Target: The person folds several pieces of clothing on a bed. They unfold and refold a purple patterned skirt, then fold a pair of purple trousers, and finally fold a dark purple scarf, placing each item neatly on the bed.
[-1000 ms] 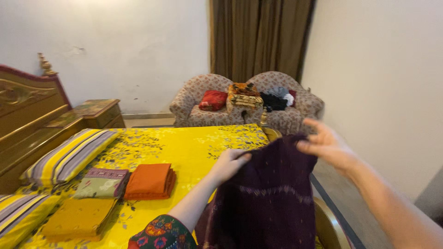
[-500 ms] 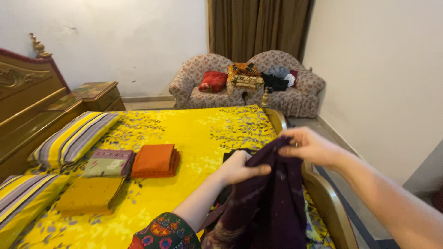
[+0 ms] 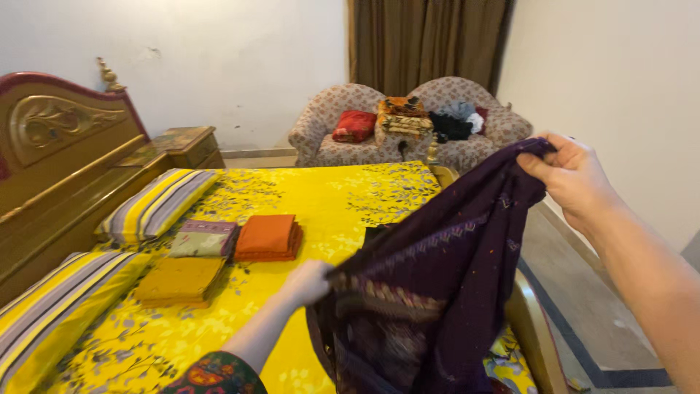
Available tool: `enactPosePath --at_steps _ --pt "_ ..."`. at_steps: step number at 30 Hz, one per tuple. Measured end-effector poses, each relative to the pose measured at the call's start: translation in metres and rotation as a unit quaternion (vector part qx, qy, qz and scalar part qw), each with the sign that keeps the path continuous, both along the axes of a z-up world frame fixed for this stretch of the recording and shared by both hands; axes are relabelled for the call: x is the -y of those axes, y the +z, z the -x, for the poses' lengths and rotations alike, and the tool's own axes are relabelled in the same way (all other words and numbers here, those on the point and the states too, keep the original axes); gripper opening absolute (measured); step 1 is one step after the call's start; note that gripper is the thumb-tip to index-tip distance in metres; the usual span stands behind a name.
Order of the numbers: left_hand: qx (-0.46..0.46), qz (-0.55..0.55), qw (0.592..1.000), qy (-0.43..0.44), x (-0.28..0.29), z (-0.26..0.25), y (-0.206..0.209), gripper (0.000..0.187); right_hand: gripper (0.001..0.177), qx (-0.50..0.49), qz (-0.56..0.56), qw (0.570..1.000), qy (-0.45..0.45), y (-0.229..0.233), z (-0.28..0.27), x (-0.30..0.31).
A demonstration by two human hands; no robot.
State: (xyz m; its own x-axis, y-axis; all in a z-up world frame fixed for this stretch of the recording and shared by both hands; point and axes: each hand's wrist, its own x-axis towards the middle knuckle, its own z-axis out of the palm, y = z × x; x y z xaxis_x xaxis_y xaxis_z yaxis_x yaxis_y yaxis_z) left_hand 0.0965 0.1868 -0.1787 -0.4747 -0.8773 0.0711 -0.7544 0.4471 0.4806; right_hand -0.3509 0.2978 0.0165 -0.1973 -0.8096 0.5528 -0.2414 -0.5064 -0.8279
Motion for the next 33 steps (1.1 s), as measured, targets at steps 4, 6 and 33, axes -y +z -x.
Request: enactPosePath --at_steps 4,6,33 --pt "-0.107 0.152 0.978 0.097 0.014 -0.054 0.043 0.030 0.016 0.061 -0.004 0.998 -0.022 -0.012 -0.026 0.019" --pt "-0.128 0.206 0.960 0.139 0.014 -0.085 0.076 0.034 0.015 0.064 -0.001 0.998 -0.018 -0.012 -0.045 0.034" --pt "-0.093 0.288 0.858 0.416 -0.039 -0.504 0.284 0.036 0.028 -0.387 0.032 0.884 -0.259 0.022 -0.377 0.139"
